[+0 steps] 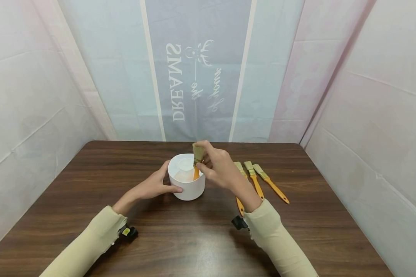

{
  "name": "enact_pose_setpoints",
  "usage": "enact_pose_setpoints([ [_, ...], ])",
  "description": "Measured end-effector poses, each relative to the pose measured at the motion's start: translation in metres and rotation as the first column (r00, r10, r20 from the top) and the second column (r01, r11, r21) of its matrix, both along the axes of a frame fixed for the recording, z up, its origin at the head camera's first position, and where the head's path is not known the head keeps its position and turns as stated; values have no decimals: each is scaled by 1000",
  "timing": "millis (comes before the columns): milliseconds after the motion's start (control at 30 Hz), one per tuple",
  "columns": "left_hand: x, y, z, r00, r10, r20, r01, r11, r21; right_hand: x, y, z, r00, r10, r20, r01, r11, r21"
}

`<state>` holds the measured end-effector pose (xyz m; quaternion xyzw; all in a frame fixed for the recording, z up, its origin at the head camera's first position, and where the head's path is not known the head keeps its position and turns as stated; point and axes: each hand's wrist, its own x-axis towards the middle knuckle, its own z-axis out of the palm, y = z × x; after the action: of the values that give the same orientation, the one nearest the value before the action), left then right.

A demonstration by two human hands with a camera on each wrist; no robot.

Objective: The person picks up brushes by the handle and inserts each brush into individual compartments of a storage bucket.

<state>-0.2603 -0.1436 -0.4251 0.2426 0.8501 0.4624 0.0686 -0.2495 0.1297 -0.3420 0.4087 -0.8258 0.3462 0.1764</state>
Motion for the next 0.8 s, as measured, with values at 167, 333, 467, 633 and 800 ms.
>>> enact_pose_setpoints([
  [167,0,-1,0,1000,0,0,0,1000,1,0,0,1,1000,-12,-1,12,1000,16],
  [333,0,-1,0,1000,1,-4,-1,1000,1,0,0,1,1000,-18,0,18,999,29],
  [467,0,-1,0,1000,3,-4,-3,1000,-1,-1,0,0,1000,-19,-2,19,999,38],
  [633,0,0,0,1000,5,0,-5,1000,-5,-2,0,-2,1000,-20,-9,20,999,48],
  [800,0,-1,-1,1000,3,7,-3,1000,0,-2,-1,-3,1000,-26,-14,27,998,52],
])
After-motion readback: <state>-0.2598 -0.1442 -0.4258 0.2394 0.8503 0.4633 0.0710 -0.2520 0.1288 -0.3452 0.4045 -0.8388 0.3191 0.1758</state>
